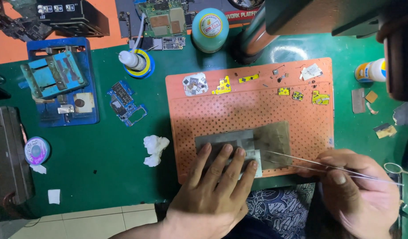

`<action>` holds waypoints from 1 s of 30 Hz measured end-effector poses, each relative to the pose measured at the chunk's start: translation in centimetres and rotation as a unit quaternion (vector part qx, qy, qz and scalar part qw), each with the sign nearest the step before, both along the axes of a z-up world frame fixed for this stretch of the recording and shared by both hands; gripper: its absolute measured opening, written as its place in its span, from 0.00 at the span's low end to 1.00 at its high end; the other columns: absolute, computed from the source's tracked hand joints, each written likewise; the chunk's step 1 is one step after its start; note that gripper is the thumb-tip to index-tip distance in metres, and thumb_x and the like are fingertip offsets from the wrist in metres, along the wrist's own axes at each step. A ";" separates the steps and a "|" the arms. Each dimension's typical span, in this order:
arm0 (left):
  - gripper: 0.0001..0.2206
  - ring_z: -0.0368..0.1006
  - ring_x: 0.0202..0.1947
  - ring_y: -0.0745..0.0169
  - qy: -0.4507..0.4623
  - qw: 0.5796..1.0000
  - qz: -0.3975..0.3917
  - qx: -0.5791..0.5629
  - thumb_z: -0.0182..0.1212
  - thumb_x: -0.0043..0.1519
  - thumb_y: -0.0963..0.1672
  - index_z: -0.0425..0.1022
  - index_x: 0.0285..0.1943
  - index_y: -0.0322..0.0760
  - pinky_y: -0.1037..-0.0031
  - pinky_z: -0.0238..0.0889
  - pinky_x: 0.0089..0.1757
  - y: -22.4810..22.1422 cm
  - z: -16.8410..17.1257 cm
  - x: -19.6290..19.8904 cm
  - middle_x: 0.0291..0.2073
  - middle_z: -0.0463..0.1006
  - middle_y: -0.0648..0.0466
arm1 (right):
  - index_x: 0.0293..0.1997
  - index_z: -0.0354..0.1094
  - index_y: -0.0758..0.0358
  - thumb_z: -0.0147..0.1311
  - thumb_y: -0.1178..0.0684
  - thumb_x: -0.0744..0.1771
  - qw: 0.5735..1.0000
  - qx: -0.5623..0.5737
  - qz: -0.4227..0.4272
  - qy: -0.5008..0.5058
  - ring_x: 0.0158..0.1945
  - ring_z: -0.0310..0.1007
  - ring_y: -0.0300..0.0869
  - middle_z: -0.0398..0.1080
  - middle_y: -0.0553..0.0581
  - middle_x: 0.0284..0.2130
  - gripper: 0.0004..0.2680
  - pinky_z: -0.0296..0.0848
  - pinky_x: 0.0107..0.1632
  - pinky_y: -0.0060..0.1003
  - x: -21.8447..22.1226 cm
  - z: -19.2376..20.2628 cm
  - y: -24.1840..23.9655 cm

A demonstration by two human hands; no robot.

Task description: Cleaning an electronic component and applying heat through a stencil for reballing or repair on a mobile device circuit board.

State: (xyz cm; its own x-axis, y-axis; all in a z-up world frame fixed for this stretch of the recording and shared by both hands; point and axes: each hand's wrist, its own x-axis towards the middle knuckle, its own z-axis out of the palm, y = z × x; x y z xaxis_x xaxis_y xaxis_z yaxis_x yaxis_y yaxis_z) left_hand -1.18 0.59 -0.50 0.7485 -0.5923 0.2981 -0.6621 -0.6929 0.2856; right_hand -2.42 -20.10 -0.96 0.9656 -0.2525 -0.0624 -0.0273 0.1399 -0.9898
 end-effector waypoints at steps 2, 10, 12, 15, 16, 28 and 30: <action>0.20 0.63 0.50 0.46 0.005 1.000 -0.005 0.004 0.53 0.51 0.48 0.67 0.51 0.35 0.53 0.52 0.50 0.2 -0.1 0.0 0.48 0.68 0.44 | 0.37 0.61 0.73 0.47 0.60 0.61 0.999 -0.001 -0.001 0.054 0.26 0.72 0.50 0.65 0.64 0.30 0.06 0.75 0.37 0.36 0.3 0.5 -0.2; 0.20 0.63 0.51 0.46 0.005 1.000 -0.005 0.008 0.53 0.52 0.48 0.66 0.52 0.36 0.52 0.51 0.50 0.2 -0.4 -0.1 0.49 0.67 0.45 | 0.36 0.60 0.75 0.45 0.62 0.61 0.992 -0.014 0.047 0.112 0.25 0.72 0.50 0.68 0.70 0.26 0.06 0.73 0.33 0.34 1.2 0.6 -0.4; 0.20 0.62 0.51 0.47 0.002 1.000 -0.001 0.019 0.53 0.53 0.49 0.66 0.53 0.37 0.52 0.51 0.50 0.2 -0.4 -0.2 0.49 0.66 0.46 | 0.36 0.61 0.74 0.44 0.61 0.61 0.992 -0.010 0.054 0.113 0.26 0.73 0.51 0.69 0.71 0.25 0.06 0.74 0.35 0.36 1.4 0.7 -0.3; 0.17 0.65 0.49 0.49 -0.015 1.000 0.016 0.000 0.50 0.53 0.46 0.68 0.50 0.37 0.53 0.54 0.49 -0.1 -0.4 -0.1 0.47 0.68 0.47 | 0.35 0.60 0.75 0.44 0.62 0.61 0.992 -0.024 0.047 0.113 0.27 0.73 0.53 0.68 0.72 0.25 0.06 0.75 0.35 0.39 1.4 0.8 -0.1; 0.17 0.65 0.49 0.49 -0.015 1.000 0.016 0.000 0.50 0.53 0.46 0.68 0.50 0.37 0.53 0.54 0.49 -0.1 -0.3 -0.1 0.47 0.68 0.47 | 0.35 0.60 0.75 0.44 0.62 0.61 0.992 -0.024 0.047 0.113 0.27 0.73 0.53 0.68 0.72 0.25 0.06 0.75 0.35 0.39 1.5 0.8 -0.1; 0.18 0.60 0.54 0.52 0.015 0.998 0.052 -0.016 0.51 0.52 0.46 0.66 0.52 0.39 0.46 0.48 0.49 -0.5 0.3 -1.0 0.51 0.66 0.49 | 0.34 0.60 0.75 0.45 0.61 0.60 0.988 -0.053 0.042 0.136 0.25 0.74 0.54 0.69 0.73 0.24 0.06 0.77 0.33 0.42 1.5 0.9 -0.3; 0.18 0.58 0.55 0.55 0.033 0.997 0.063 -0.008 0.49 0.53 0.46 0.65 0.53 0.40 0.48 0.46 0.50 -0.5 0.5 -1.2 0.52 0.65 0.50 | 0.34 0.60 0.74 0.44 0.63 0.61 0.986 -0.071 0.052 0.144 0.25 0.74 0.52 0.69 0.72 0.24 0.04 0.77 0.32 0.40 1.2 0.1 -1.0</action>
State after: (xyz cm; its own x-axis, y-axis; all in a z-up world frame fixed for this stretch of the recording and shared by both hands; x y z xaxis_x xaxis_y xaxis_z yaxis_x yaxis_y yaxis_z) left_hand -2.34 0.09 0.03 0.8355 -0.4873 0.2540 -0.5488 -0.7645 0.3383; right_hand -1.22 -21.07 -0.87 0.9342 -0.1781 -0.3090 -0.3170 -0.0174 -0.9483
